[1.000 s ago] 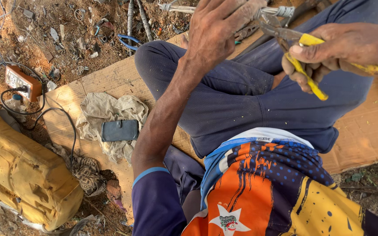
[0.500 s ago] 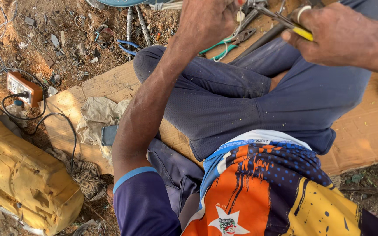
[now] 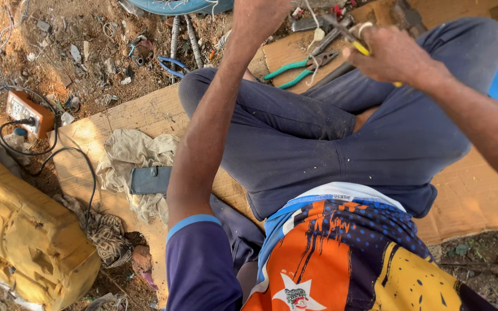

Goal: The person sits cross-legged on a cardboard sheet and uses pliers to strip and twist white electrical wires. They repeatedly cut, strip, and twist the wires, occasionally adjusting their grip and repositioning the cable.

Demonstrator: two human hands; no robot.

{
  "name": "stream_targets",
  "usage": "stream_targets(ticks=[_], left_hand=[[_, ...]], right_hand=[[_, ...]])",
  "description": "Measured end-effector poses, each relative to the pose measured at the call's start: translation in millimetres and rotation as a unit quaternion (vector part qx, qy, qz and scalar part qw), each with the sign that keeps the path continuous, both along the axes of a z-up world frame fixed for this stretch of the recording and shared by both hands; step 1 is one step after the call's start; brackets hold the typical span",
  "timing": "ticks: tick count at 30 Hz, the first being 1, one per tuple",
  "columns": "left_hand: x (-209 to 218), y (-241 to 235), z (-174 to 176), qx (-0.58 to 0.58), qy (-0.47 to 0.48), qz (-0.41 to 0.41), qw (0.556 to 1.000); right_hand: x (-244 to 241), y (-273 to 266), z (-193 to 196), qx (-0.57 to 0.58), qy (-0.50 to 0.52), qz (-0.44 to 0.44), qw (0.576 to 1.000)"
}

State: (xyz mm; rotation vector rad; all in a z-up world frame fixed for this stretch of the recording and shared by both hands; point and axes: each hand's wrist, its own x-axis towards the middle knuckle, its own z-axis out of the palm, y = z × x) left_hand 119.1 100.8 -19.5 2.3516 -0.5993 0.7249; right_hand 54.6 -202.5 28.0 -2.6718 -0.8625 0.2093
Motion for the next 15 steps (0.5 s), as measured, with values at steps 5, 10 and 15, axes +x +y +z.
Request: stream_targets(ticks=[5,10,15], left_hand=[[-32.2,-12.1,21.3,-0.149,0.101,-0.046,0.983],[-66.8,-18.4,55.4,-0.288,0.176,-0.050,0.940],[-88.1,-27.6,74.7,-0.414,0.193,-0.199,0.867]], right_hand=[[8.9,29.6,-26.3,0.070,0.204,-0.155,0.964],[1.0,38.0,5.7,0.472,0.045,-0.066,0.878],[-17.0,46.3,62.3,0.523,0.141,0.044,0.839]])
